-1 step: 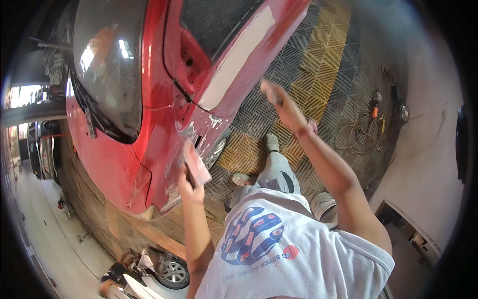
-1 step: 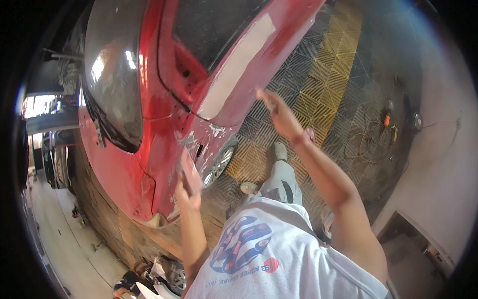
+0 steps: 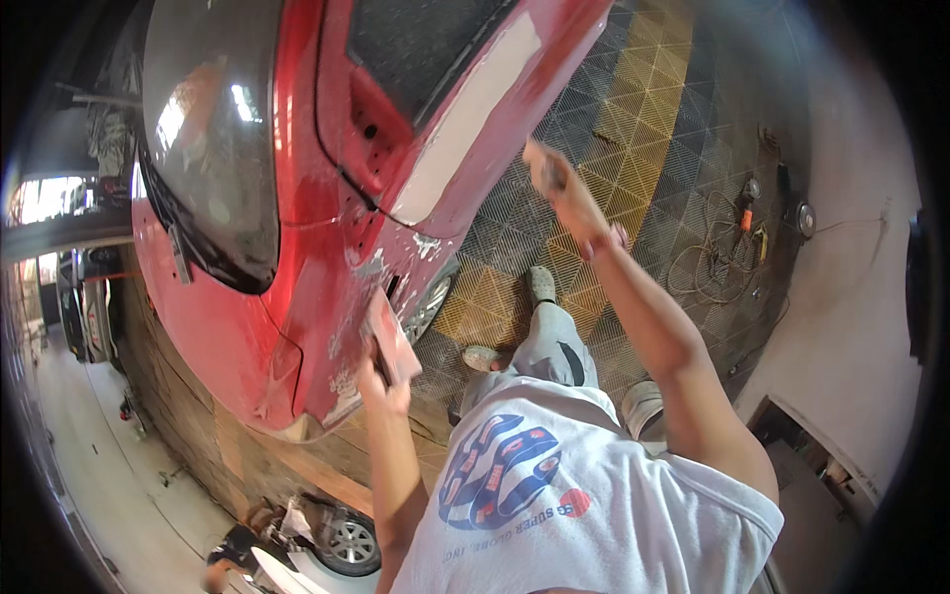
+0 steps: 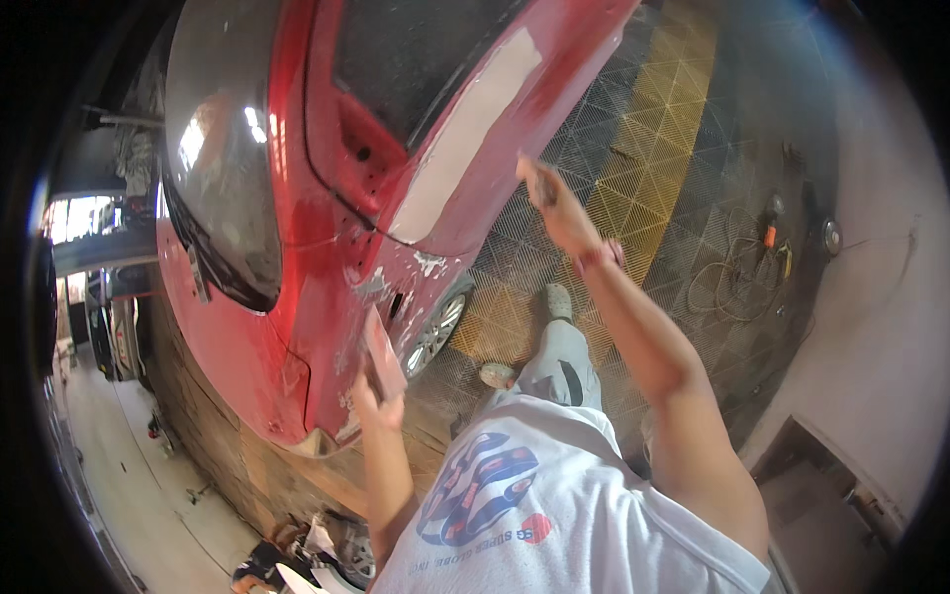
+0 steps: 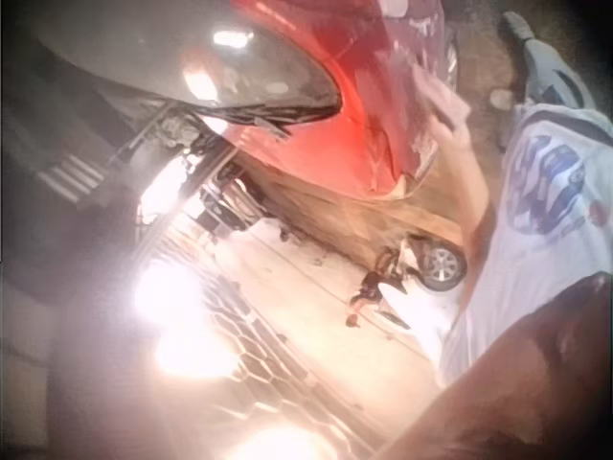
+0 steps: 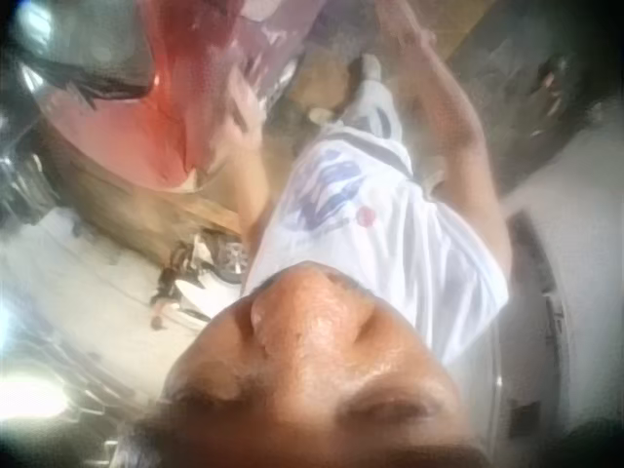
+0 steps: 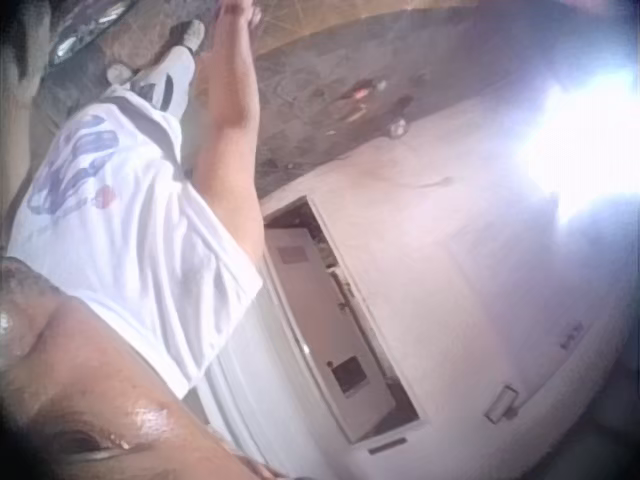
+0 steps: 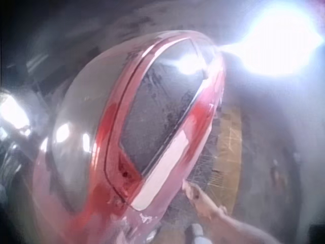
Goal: The person mixes a white paste in a container, then uses a putty knife to apply the filler to the front fender and hood of a red car. The person spreads the material over the damaged areas to prepare the surface.
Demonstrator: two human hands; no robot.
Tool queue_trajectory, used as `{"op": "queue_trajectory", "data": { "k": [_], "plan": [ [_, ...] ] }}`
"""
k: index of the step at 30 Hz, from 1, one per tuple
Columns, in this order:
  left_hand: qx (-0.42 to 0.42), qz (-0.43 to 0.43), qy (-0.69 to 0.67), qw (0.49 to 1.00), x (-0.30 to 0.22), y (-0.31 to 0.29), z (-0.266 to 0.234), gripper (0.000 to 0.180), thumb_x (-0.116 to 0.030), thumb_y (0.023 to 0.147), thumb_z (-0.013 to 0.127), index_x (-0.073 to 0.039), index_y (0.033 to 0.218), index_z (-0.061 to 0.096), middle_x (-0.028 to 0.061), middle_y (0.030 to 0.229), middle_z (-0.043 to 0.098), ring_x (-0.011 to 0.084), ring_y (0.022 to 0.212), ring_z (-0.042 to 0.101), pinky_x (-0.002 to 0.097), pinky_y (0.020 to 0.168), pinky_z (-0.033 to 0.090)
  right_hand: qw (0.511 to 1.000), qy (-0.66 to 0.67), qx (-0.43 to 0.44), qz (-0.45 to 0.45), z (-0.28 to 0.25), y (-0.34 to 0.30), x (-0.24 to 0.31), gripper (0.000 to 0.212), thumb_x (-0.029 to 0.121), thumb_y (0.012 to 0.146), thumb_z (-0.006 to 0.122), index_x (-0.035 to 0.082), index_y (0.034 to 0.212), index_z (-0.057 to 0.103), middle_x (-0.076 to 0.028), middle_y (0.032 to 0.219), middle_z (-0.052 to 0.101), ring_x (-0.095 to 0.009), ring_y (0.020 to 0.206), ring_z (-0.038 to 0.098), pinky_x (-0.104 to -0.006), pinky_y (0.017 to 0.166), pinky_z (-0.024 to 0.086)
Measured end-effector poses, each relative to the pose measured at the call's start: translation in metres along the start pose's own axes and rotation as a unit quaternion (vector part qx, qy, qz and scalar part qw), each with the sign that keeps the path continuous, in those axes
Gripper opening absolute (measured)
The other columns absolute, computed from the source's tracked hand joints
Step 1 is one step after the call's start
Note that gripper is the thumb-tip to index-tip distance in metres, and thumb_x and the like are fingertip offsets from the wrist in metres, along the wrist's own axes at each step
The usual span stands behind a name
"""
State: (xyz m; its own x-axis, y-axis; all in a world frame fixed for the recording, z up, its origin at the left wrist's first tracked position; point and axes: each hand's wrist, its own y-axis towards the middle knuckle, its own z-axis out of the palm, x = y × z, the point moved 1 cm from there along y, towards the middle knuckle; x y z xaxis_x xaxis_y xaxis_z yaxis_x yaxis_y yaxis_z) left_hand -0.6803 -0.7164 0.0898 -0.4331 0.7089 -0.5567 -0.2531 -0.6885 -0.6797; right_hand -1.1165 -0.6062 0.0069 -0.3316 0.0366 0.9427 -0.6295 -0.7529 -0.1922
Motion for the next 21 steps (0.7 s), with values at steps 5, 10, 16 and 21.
{"op": "queue_trajectory", "data": {
  "k": [5, 10, 16, 21],
  "plan": [
    [0.053, -0.070, -0.018, 0.996, 0.033, -0.025, -0.027, 0.036, -0.024, 0.114, 0.057, -0.002, 0.143, 0.063, 0.0107, 0.140, 0.070, 0.0267, 0.127, 0.067, 0.0416, 0.112, 0.053, 0.982, -0.001, -0.134, -0.131, -0.028, 0.149, 0.018, 0.063, -0.013, 0.095, 0.049, 0.002, 0.156, 0.054, -0.009, 0.148, 0.059, -0.020, 0.139, 0.057, -0.0310, 0.123, 0.040],
    [-0.048, -0.039, 0.138, 0.988, 0.061, -0.049, 0.030, 0.041, -0.028, 0.117, 0.051, -0.002, 0.147, 0.059, 0.0108, 0.142, 0.069, 0.0270, 0.129, 0.066, 0.0419, 0.112, 0.052, 0.942, -0.174, -0.217, -0.187, -0.026, 0.229, 0.015, 0.080, -0.010, 0.087, 0.056, 0.022, 0.160, 0.053, -0.020, 0.155, 0.051, -0.038, 0.148, 0.052, -0.0411, 0.126, 0.041],
    [-0.079, -0.030, 0.150, 0.985, 0.060, -0.040, 0.034, 0.044, -0.030, 0.116, 0.053, -0.002, 0.149, 0.056, 0.0108, 0.142, 0.067, 0.0283, 0.132, 0.064, 0.0430, 0.114, 0.051, 0.918, -0.263, -0.259, -0.146, 0.044, 0.189, 0.007, 0.075, -0.005, 0.090, 0.060, 0.027, 0.158, 0.057, -0.017, 0.157, 0.051, -0.044, 0.144, 0.053, -0.0500, 0.121, 0.046],
    [-0.089, -0.030, 0.090, 0.992, 0.056, -0.026, 0.028, 0.044, -0.029, 0.115, 0.056, -0.003, 0.149, 0.056, 0.0112, 0.142, 0.067, 0.0276, 0.131, 0.065, 0.0436, 0.113, 0.051, 0.925, -0.235, -0.240, -0.179, -0.007, 0.205, 0.002, 0.075, -0.005, 0.092, 0.058, 0.031, 0.158, 0.056, -0.016, 0.157, 0.052, -0.042, 0.144, 0.054, -0.0497, 0.118, 0.048]
  ]
}}
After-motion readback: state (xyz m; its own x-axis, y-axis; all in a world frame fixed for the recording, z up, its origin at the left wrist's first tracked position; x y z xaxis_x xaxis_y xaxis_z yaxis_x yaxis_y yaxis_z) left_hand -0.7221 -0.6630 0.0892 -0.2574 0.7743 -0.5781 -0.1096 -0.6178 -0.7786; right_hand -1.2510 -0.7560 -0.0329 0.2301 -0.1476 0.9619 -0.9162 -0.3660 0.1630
